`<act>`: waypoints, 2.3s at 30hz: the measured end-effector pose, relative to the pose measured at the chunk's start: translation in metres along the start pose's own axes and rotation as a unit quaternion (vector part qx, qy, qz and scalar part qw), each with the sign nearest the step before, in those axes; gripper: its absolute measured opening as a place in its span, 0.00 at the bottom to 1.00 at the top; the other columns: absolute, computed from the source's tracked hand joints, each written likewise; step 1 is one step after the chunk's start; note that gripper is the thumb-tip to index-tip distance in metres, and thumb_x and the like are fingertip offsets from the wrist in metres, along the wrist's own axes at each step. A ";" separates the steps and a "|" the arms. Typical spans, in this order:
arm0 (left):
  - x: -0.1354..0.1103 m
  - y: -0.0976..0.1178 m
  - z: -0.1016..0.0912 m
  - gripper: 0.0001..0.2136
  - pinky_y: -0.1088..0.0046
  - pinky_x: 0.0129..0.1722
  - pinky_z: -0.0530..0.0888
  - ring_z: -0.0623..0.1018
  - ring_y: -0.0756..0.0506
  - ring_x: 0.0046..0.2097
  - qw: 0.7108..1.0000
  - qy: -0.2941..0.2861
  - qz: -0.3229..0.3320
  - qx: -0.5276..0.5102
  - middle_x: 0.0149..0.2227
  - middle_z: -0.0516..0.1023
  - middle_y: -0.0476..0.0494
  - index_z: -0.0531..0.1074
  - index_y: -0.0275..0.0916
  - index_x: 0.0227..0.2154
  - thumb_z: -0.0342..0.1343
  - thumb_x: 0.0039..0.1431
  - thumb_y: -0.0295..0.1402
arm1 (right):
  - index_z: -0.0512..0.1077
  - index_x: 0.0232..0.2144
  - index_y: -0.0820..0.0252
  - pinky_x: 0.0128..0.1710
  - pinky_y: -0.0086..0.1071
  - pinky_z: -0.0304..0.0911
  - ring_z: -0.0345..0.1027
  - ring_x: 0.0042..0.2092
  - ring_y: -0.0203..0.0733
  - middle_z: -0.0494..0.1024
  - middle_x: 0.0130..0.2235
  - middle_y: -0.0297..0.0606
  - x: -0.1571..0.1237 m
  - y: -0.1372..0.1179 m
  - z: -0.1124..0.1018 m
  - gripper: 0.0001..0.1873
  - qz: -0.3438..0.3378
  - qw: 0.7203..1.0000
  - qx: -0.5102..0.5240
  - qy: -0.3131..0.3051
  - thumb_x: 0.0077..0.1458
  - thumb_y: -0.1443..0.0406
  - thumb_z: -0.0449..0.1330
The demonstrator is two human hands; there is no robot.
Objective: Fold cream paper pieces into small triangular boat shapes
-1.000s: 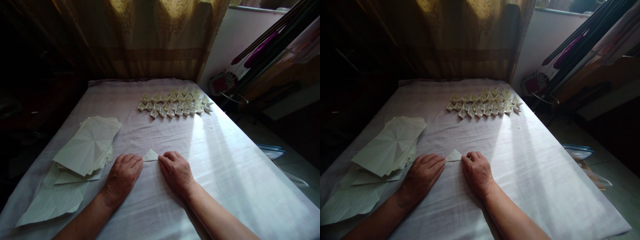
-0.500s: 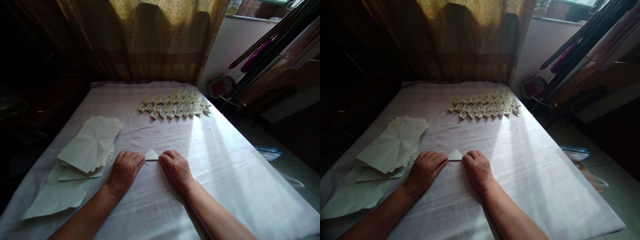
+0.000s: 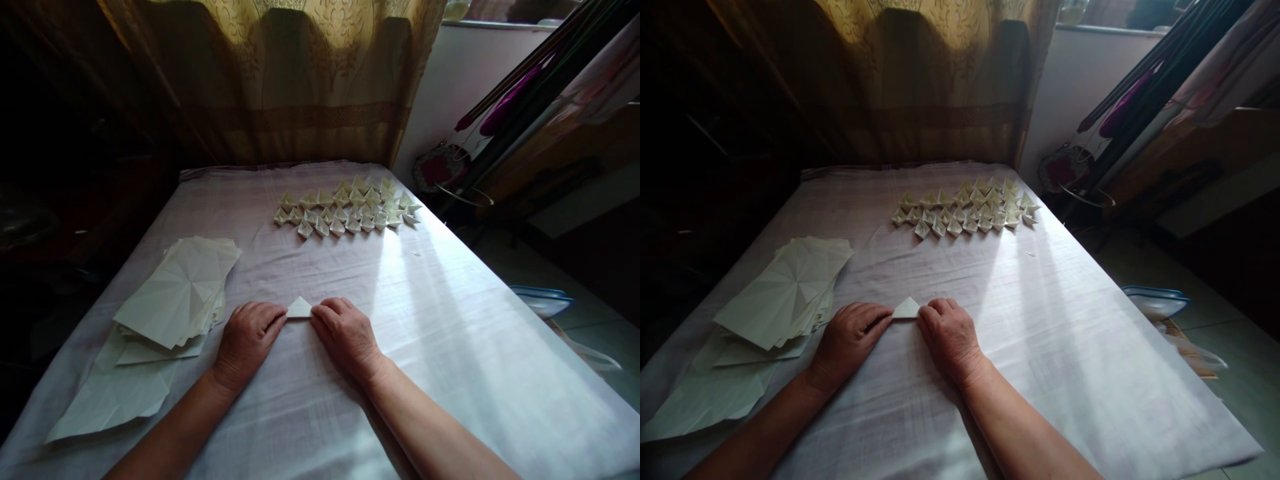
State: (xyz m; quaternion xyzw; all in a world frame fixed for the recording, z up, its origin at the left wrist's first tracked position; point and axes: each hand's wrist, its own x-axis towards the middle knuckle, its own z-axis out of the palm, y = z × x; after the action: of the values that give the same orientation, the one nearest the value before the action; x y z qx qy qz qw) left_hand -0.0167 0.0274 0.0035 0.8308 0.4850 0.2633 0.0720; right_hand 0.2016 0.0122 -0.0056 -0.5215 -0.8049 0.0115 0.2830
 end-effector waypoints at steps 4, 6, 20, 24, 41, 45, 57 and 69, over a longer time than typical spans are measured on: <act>0.002 0.003 -0.001 0.08 0.66 0.40 0.72 0.80 0.44 0.38 1.000 0.006 0.002 -0.001 0.37 0.83 0.47 0.78 0.42 0.37 0.55 0.65 0.34 | 0.78 0.37 0.55 0.38 0.31 0.66 0.71 0.37 0.42 0.79 0.37 0.38 0.000 0.002 0.000 0.05 0.013 1.000 0.024 -0.001 0.61 0.66 0.61; 0.002 0.005 0.000 0.08 0.67 0.40 0.73 0.80 0.44 0.38 1.000 0.017 0.009 0.005 0.36 0.83 0.46 0.78 0.42 0.37 0.53 0.66 0.35 | 0.78 0.37 0.54 0.38 0.31 0.66 0.71 0.37 0.42 0.79 0.37 0.37 -0.001 0.003 0.001 0.05 0.019 0.999 0.031 0.000 0.61 0.66 0.61; 0.004 0.014 0.001 0.07 0.68 0.39 0.74 0.80 0.44 0.38 0.999 0.025 -0.003 0.021 0.36 0.82 0.47 0.77 0.40 0.37 0.55 0.64 0.34 | 0.78 0.33 0.54 0.38 0.30 0.64 0.72 0.38 0.41 0.79 0.36 0.38 0.002 0.000 -0.001 0.08 0.061 0.997 0.052 -0.018 0.62 0.65 0.59; 0.006 0.019 0.002 0.04 0.68 0.38 0.73 0.80 0.44 0.37 0.999 0.012 -0.029 0.041 0.36 0.82 0.48 0.76 0.41 0.36 0.58 0.62 0.34 | 0.77 0.32 0.56 0.37 0.29 0.64 0.71 0.37 0.39 0.78 0.35 0.38 0.003 -0.001 -0.001 0.10 0.063 0.996 0.066 -0.003 0.64 0.65 0.56; 0.021 0.039 0.003 0.10 0.71 0.39 0.74 0.79 0.46 0.38 0.983 -0.012 -0.181 -0.026 0.39 0.80 0.48 0.77 0.43 0.38 0.58 0.53 0.28 | 0.75 0.33 0.57 0.38 0.27 0.66 0.70 0.36 0.38 0.75 0.35 0.39 0.007 -0.002 0.002 0.13 0.008 0.993 0.106 0.055 0.63 0.70 0.51; 0.023 0.040 0.003 0.12 0.71 0.39 0.74 0.79 0.47 0.35 0.978 -0.021 -0.201 -0.058 0.39 0.80 0.48 0.77 0.42 0.38 0.55 0.51 0.25 | 0.75 0.34 0.58 0.36 0.26 0.67 0.71 0.35 0.38 0.75 0.35 0.39 0.007 -0.003 0.003 0.13 -0.004 0.991 0.103 0.082 0.64 0.70 0.51; 0.017 0.037 0.009 0.07 0.71 0.38 0.73 0.79 0.46 0.37 0.989 -0.007 -0.149 -0.008 0.35 0.79 0.48 0.75 0.42 0.34 0.53 0.58 0.26 | 0.73 0.47 0.58 0.39 0.31 0.71 0.74 0.39 0.40 0.78 0.38 0.41 0.006 -0.003 0.007 0.15 -0.021 0.987 0.131 0.094 0.63 0.73 0.51; 0.008 0.028 0.013 0.08 0.74 0.36 0.73 0.79 0.46 0.37 0.996 0.018 -0.074 0.038 0.36 0.79 0.47 0.75 0.41 0.38 0.52 0.61 0.26 | 0.72 0.39 0.58 0.34 0.31 0.70 0.71 0.30 0.37 0.77 0.35 0.37 0.005 -0.004 0.009 0.09 0.131 0.964 0.205 0.110 0.54 0.68 0.58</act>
State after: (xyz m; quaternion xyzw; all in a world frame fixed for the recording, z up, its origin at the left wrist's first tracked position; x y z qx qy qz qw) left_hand 0.0145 0.0210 0.0062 0.7900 0.5560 0.2532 0.0506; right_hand 0.1929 0.0173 -0.0099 -0.5514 -0.6736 0.1556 0.4670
